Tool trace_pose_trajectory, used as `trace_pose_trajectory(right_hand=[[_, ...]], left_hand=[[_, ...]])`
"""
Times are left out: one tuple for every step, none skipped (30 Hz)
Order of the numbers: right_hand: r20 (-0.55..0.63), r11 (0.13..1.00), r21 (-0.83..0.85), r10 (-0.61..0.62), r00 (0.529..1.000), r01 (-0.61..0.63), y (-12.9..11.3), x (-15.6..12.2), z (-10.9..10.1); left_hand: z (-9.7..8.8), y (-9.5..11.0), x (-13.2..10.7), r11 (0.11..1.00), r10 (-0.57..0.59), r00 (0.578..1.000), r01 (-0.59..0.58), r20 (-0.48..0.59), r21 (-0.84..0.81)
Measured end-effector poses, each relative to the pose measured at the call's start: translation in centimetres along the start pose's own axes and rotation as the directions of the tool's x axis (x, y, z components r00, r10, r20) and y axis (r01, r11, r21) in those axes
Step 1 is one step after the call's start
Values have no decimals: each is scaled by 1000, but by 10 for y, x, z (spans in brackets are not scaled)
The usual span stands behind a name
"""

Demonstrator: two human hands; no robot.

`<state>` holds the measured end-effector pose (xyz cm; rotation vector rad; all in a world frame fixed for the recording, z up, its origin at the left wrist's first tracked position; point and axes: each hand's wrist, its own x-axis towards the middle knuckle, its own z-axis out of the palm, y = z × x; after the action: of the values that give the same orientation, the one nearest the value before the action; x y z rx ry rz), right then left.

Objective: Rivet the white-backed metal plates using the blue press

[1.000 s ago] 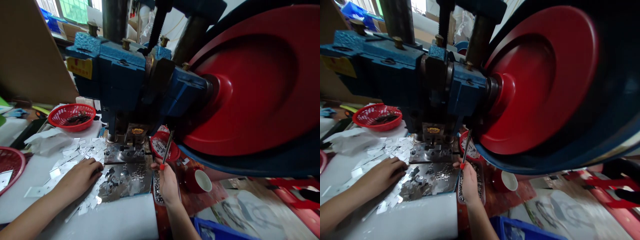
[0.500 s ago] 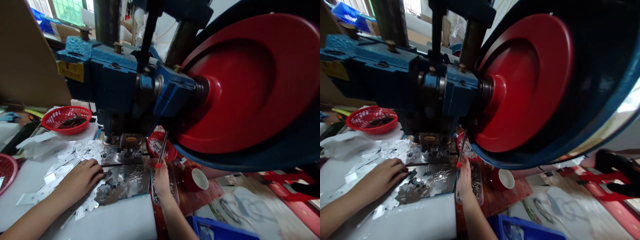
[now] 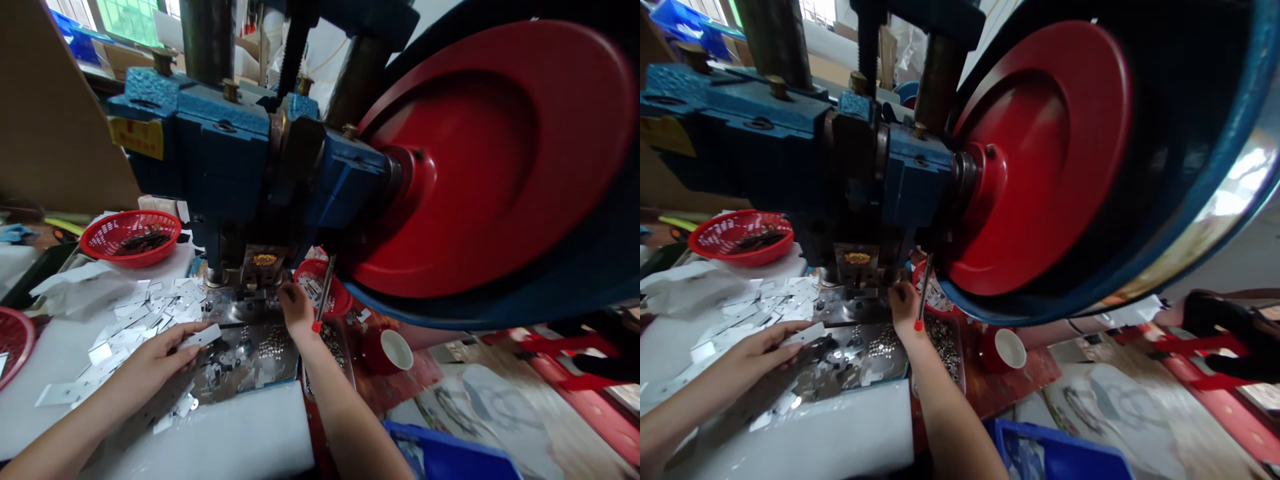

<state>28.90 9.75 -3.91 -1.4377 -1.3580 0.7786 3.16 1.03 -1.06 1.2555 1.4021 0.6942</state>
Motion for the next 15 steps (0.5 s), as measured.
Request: trace_pose_trajectory(right_hand=[[-27,1000,19,3,1000,-3,4,-1,-5],[-41,1000,26,7,999,-6,7,-2,-9],[-45,1000,28,7,999,-6,8,-4,-12],[-36,1000,23,2,999,-1,7,-5,-14],[-13,1000,3,-7,1000,7,3,-7,-13],[23,999,-38,-16,1000,17,-1,-8,-11],[66,995,-94,-23,998,29,-7,-9,-7],[108,987,-154,-24,994,41,-12,-9,-2],[142,977,-208,-18,990,47,-17,-8,3],[157,970,-240,-9,988,47,-20,-6,7],[147,970,-240,-3,989,38,-22,-5,9],[115,978,-208,2,993,22,-21,-3,9],[62,991,-133,7,998,1,-19,-2,6],[-3,999,-29,17,1000,-17,-16,-1,1],[-65,995,97,33,997,-27,-12,-2,-6]], left_hand=[[1,-1,0,999,-18,1000,19,10,-30],[3,-2,0,997,-45,999,46,20,-57],[5,-3,0,994,-73,997,75,27,-83],[8,-3,-1,988,-101,994,104,31,-111],[11,-3,-1,981,-124,992,127,32,-144],[14,-2,-2,972,-144,989,147,31,-182],[18,-1,-3,961,-160,987,163,31,-224],[20,1,-4,946,-175,984,178,34,-270],[22,3,-5,928,-190,981,194,42,-318],[24,4,-7,906,-204,977,210,56,-367],[25,6,-8,881,-217,974,226,69,-415],[25,7,-10,855,-229,970,239,77,-460],[25,8,-11,831,-240,968,247,79,-498],[24,9,-12,811,-250,965,250,74,-529],[23,10,-13,797,-258,964,250,64,-550]])
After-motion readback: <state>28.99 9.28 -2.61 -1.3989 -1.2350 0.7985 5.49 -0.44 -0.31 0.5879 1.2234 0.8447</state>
